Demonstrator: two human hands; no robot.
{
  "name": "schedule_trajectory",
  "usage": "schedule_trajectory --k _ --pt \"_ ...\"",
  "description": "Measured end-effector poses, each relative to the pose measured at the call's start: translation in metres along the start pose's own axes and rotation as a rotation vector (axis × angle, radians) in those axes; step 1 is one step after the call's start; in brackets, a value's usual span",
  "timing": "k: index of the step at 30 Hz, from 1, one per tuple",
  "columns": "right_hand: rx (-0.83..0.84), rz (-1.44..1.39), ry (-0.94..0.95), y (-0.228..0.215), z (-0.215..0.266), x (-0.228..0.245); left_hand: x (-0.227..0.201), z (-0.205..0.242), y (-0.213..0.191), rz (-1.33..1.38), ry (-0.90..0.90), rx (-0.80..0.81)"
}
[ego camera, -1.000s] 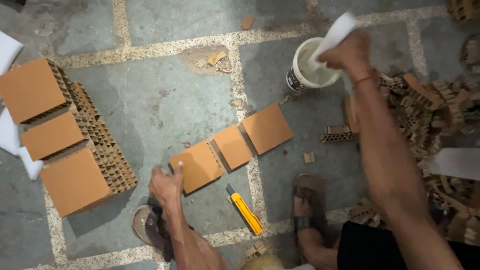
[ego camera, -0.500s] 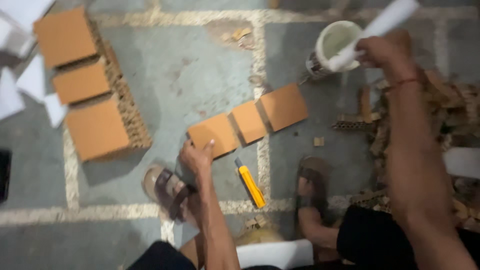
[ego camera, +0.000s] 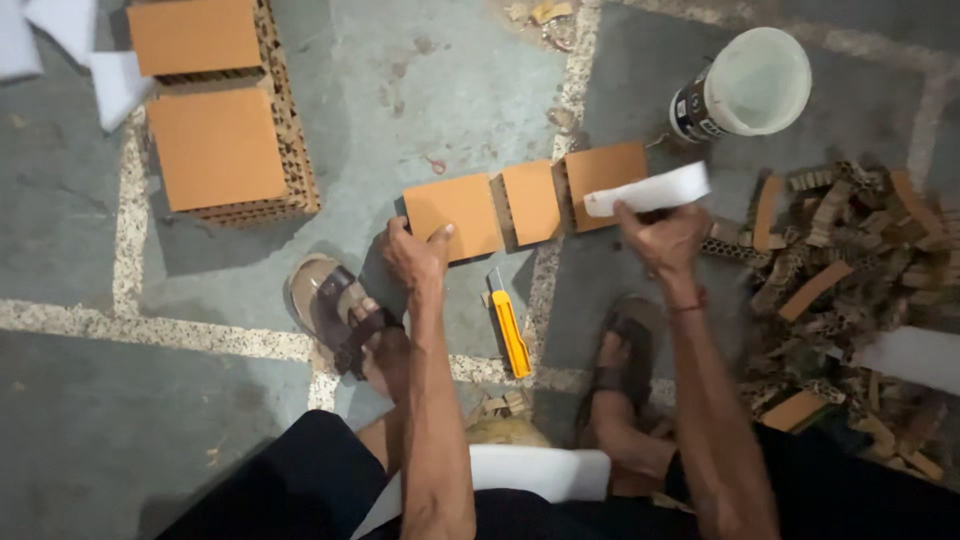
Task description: The person assembles small cardboard boxes by applying glue to the edges of flat cardboard pieces using a white cloth. They fold the glued pieces into a box shape and secure the joints with rubber bands. The process is repeated for multiple units.
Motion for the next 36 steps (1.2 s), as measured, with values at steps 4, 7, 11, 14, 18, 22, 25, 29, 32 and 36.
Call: schedule_trajectory --k 4,7,11,14,18,22,25,29,32,36 --pt "0.028 -0.132 0.155 0.023 0.017 -0.009 0.001 0.0 0.003 0.002 0.054 -0.049" --pt "0.052 -0.036 0.119 0.032 0.015 -0.017 0.003 -0.001 0.007 -0.003 0.065 -0.066" --pt "-0.029 0.158 0.011 0.054 0.007 -0.034 0.002 0.0 0.006 0.033 0.042 -0.025" --pt "-0.031 0.008 0.11 0.07 -0.009 -0.044 0.0 0.001 0.004 0.03 0.06 -0.046" --pt "-0.005 0.067 0.174 0.086 -0.05 -0.035 -0.004 0.001 0.001 0.031 0.017 -0.02" --pt "0.036 0.201 0.013 0.086 -0.073 -0.017 -0.004 -0.001 0.001 0.025 -0.006 -0.008" --pt "0.07 0.232 0.02 0.083 -0.08 -0.019 -0.003 -0.001 0.003 0.012 -0.004 -0.021" --pt "0.146 0.288 0.028 0.079 -0.066 -0.036 -0.002 0.001 0.003 -0.023 -0.016 -0.01" --pt "0.13 0.245 0.032 0.072 -0.042 -0.046 -0.001 -0.002 0.004 -0.007 -0.008 0.008" --pt "0.133 0.213 0.047 0.055 -0.003 -0.034 -0.001 0.004 0.001 0.015 0.001 -0.008"
Point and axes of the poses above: each hand's wrist, its own z-axis away from the middle knuckle, its own y-axis out of the palm, x = y × z, the point moved 3 cm from there along -z, towards the middle knuckle, and after that the axes turned 6 degrees about y, right-handed, at the moved point
